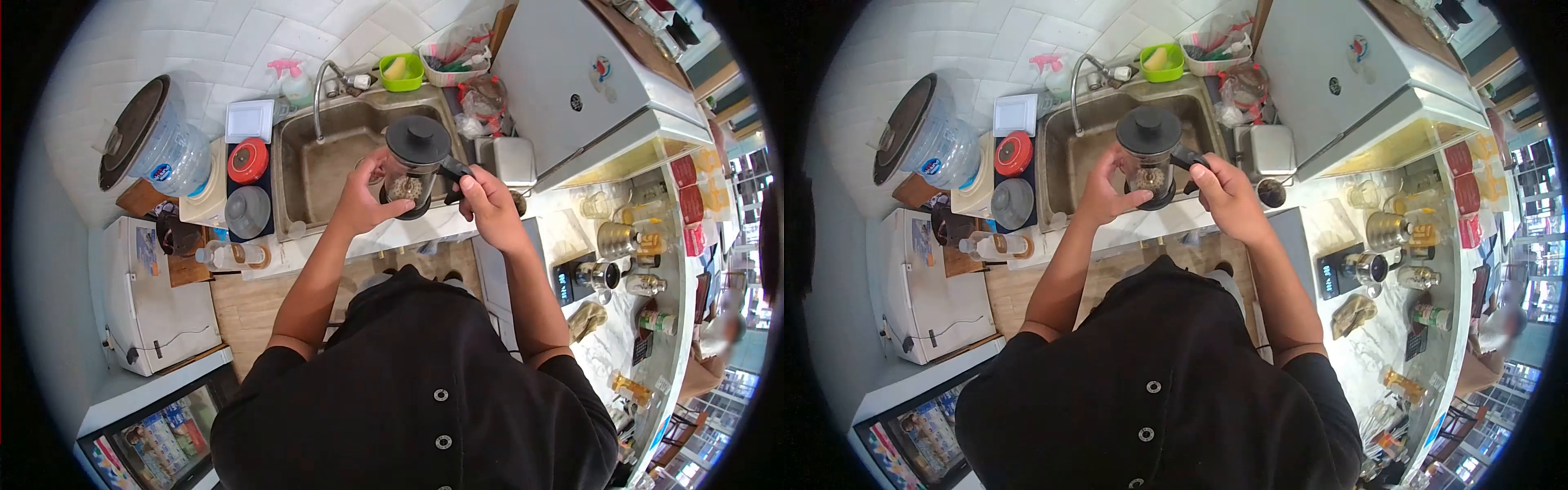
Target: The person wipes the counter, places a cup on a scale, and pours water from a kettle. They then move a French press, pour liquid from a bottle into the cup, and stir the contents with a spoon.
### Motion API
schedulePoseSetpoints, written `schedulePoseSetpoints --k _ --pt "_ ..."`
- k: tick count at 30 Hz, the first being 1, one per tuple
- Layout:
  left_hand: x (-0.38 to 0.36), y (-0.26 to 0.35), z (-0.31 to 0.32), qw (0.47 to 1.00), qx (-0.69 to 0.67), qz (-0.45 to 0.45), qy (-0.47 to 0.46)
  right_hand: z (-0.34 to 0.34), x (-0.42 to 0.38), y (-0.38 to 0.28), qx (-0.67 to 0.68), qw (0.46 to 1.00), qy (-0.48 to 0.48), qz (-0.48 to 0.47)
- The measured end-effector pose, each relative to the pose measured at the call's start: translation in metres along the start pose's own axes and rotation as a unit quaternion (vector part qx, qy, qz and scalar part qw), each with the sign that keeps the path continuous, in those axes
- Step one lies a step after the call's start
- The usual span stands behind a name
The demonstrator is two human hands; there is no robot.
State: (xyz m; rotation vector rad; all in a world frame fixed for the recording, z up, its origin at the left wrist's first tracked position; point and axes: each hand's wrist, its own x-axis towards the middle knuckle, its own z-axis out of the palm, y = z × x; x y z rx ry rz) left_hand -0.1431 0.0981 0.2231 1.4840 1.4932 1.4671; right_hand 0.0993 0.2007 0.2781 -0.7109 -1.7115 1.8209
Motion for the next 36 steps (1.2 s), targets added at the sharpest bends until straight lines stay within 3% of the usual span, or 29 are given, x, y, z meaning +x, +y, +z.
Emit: schedulePoseSetpoints --k 4,8,16,21,28,32,36 --pt "0.020 0.018 0.035 0.999 -0.007 0.028 0.018 -0.039 -0.006 -0.025 -0.032 0.999 -0.008 -0.016" --pt "0.040 0.030 0.073 0.997 -0.042 0.049 0.045 -0.075 -0.012 -0.047 -0.201 0.973 0.016 -0.117" --pt "0.089 0.065 0.119 0.991 -0.102 0.039 0.072 -0.132 -0.005 -0.088 -0.208 0.966 0.025 -0.150" --pt "0.157 0.109 0.123 0.987 -0.080 0.122 0.063 -0.154 0.019 -0.135 -0.214 0.948 0.093 -0.215" --pt "0.273 0.148 0.123 0.977 -0.005 0.204 0.067 -0.195 0.063 -0.214 -0.291 0.907 0.193 -0.235" --pt "0.331 0.191 0.134 0.972 0.055 0.221 0.059 -0.234 0.092 -0.265 -0.243 0.931 0.166 -0.215" --pt "0.401 0.215 0.147 0.968 0.058 0.235 0.067 -0.284 0.140 -0.297 -0.329 0.882 0.185 -0.281"
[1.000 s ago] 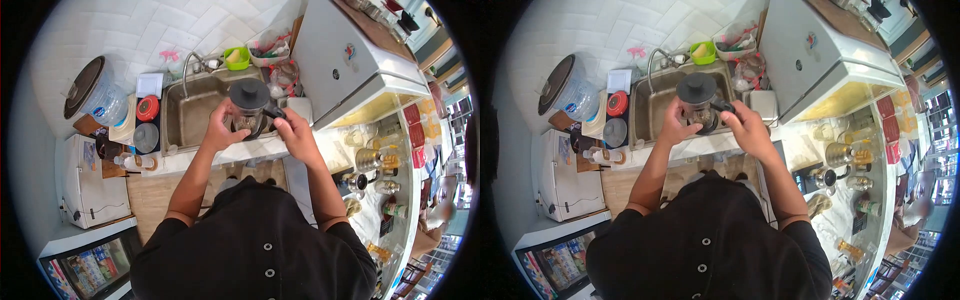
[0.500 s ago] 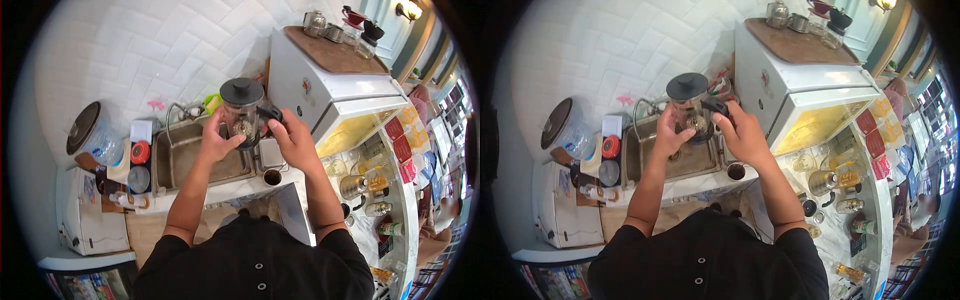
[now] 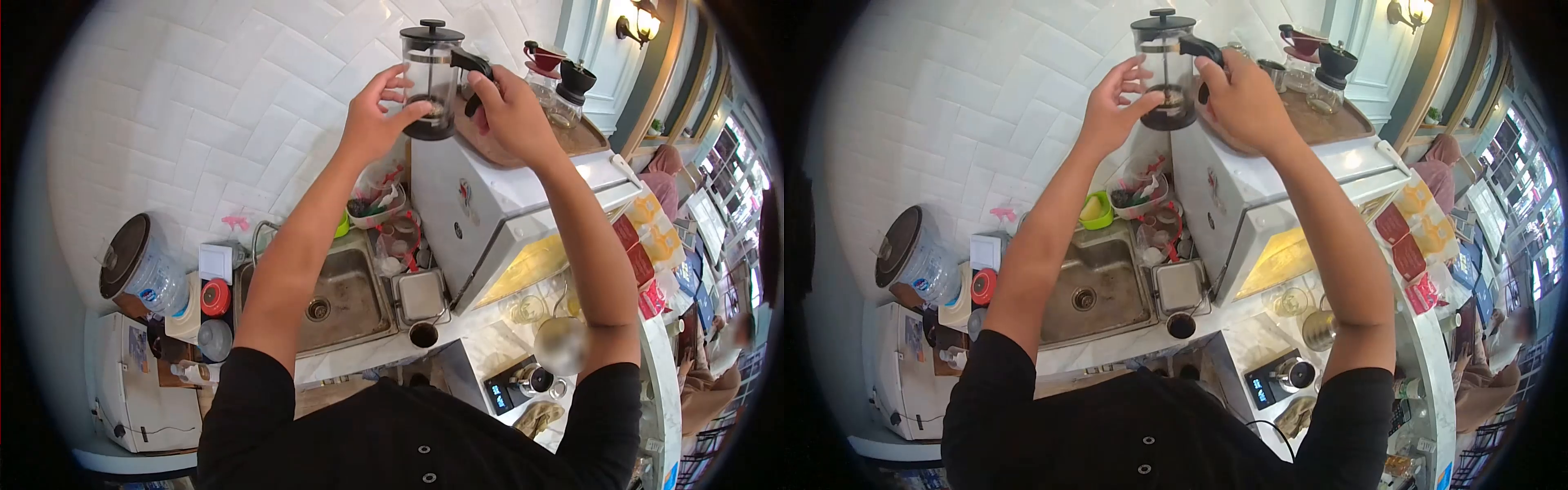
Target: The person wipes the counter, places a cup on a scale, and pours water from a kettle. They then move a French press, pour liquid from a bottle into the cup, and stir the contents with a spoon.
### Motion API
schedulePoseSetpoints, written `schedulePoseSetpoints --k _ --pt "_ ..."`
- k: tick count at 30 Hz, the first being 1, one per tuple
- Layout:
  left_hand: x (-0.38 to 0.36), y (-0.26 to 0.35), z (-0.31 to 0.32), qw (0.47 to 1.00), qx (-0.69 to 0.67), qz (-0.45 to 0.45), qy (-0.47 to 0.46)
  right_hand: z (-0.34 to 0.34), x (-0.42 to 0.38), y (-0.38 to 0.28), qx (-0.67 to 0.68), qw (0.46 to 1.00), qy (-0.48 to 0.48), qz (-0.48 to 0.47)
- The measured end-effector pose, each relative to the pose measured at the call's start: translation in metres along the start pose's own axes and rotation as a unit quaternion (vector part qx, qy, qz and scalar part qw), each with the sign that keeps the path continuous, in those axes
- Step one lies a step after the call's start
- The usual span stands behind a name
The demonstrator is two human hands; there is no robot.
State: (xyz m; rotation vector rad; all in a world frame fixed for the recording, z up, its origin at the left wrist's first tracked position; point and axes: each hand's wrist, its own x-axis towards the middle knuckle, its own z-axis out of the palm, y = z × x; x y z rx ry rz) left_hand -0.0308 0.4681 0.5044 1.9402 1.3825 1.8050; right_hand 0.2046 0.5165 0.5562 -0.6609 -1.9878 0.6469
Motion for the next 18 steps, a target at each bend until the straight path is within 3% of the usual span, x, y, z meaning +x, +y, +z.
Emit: schedulePoseSetpoints --k 8,12,18 --pt "0.080 -0.041 0.047 1.000 -0.002 -0.017 -0.017 -0.023 0.065 0.029 -0.047 0.998 0.015 0.047" --pt "0.089 -0.057 0.063 0.998 -0.026 -0.045 -0.028 -0.024 0.076 0.048 -0.018 0.996 -0.006 0.090" --pt "0.080 -0.066 0.079 0.993 -0.062 -0.091 -0.043 -0.028 0.076 0.078 -0.060 0.997 -0.016 0.053"
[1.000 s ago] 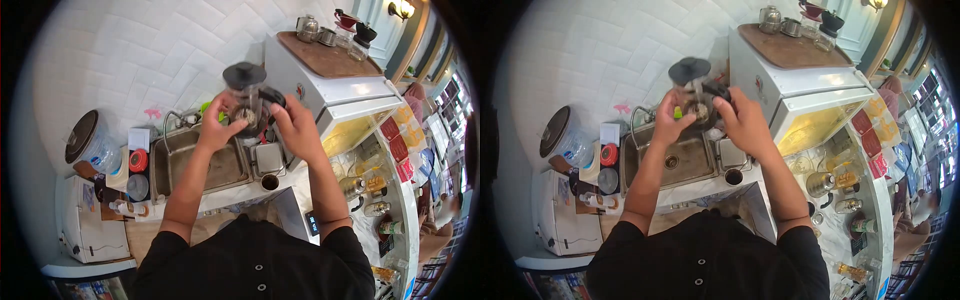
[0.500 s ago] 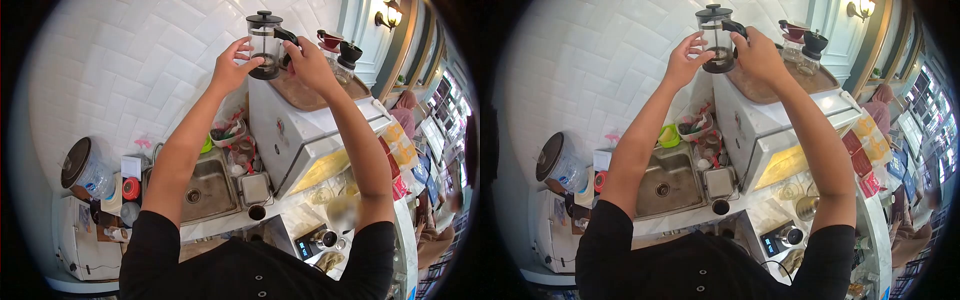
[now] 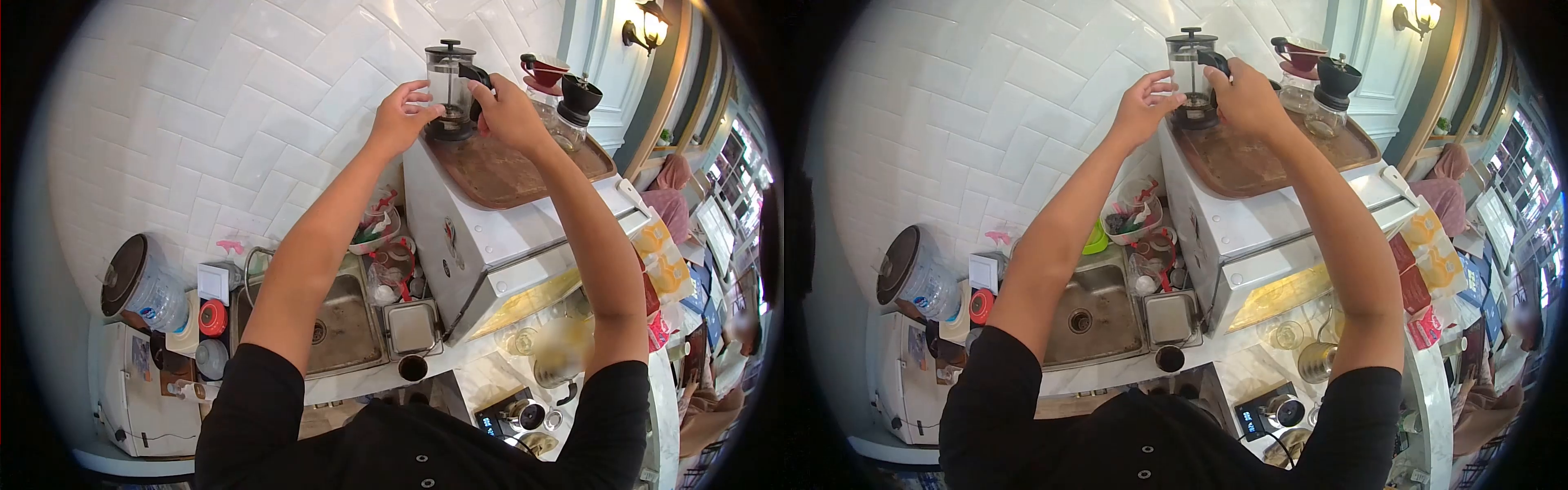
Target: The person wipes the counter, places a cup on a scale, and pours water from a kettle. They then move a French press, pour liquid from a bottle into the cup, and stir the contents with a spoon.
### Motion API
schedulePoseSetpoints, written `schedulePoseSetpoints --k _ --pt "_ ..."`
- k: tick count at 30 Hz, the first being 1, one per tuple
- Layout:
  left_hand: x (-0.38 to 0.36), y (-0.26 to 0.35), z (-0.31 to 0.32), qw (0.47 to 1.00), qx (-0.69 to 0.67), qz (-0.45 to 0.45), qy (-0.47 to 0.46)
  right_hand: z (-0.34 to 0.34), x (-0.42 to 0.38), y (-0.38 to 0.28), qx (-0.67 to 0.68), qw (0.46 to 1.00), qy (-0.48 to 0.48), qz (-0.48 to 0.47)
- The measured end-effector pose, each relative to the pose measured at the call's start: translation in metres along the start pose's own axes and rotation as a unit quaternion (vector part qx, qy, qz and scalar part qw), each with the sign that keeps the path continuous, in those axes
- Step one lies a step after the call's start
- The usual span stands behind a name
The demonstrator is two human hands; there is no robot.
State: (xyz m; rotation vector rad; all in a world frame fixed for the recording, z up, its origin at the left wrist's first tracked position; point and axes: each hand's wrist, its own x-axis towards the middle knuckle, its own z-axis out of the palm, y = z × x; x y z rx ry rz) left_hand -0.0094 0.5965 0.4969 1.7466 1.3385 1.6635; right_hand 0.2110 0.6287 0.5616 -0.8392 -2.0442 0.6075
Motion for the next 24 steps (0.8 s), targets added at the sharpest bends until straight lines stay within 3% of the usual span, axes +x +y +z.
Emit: schedulePoseSetpoints --k 12,18,20,24 --pt "-0.017 0.001 0.035 0.998 -0.044 0.033 -0.021 -0.032 -0.042 0.028 0.066 0.998 -0.010 0.008" --pt "-0.018 0.025 0.064 0.997 0.022 0.048 -0.051 -0.064 -0.054 0.057 0.063 0.998 0.026 -0.003" --pt "-0.014 0.033 0.073 0.987 0.137 0.067 -0.047 -0.072 -0.056 0.065 0.072 0.997 0.037 0.004" --pt "-0.006 0.040 0.090 0.977 0.182 0.093 -0.056 -0.091 -0.063 0.078 0.100 0.994 0.041 0.017"
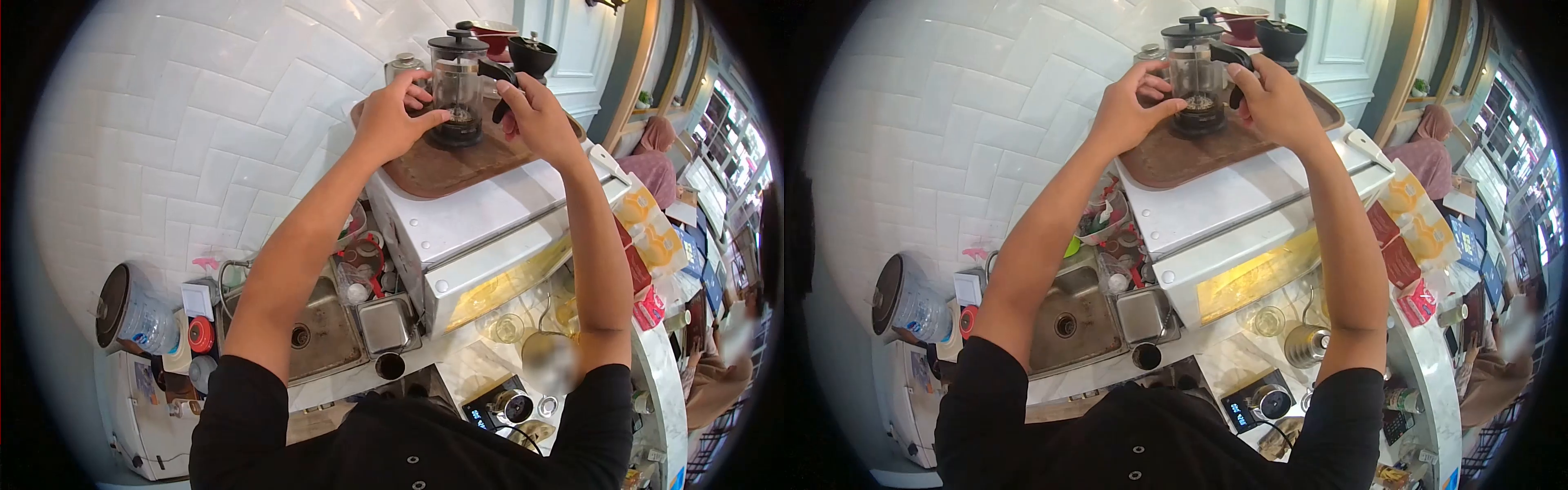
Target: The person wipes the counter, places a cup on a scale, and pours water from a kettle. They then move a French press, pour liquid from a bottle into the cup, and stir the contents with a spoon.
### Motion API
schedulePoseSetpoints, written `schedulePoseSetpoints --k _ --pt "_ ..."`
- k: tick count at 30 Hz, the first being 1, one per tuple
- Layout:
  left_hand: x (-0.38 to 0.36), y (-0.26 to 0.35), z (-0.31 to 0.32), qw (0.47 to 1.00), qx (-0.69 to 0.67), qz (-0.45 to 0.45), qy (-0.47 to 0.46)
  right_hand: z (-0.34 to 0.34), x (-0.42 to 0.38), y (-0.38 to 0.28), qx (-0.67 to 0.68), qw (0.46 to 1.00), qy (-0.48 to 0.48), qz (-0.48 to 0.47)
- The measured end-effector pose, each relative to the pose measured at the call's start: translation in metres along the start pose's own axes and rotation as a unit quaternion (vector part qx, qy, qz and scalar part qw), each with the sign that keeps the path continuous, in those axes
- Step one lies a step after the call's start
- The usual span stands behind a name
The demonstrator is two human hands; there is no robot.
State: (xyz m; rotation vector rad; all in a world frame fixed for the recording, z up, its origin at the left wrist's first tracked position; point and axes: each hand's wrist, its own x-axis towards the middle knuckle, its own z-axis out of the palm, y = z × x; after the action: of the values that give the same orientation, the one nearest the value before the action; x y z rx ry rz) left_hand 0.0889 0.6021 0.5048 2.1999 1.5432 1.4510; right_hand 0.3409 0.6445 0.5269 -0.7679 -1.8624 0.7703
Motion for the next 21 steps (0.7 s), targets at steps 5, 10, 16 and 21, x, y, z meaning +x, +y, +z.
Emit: schedulePoseSetpoints --k 5,10,16,21 --pt "0.013 0.005 0.017 0.999 0.040 -0.003 -0.020 -0.017 0.002 0.014 -0.015 1.000 0.023 0.007" --pt "0.014 -0.001 0.027 0.999 0.027 0.012 -0.029 -0.021 0.008 0.024 -0.063 0.997 0.050 0.014" --pt "-0.002 0.003 0.016 0.999 -0.039 0.005 -0.018 -0.019 0.018 0.033 -0.087 0.993 0.079 0.034" --pt "-0.026 -0.006 -0.010 0.996 -0.090 -0.003 0.015 -0.014 0.013 0.030 -0.066 0.993 0.080 0.054"
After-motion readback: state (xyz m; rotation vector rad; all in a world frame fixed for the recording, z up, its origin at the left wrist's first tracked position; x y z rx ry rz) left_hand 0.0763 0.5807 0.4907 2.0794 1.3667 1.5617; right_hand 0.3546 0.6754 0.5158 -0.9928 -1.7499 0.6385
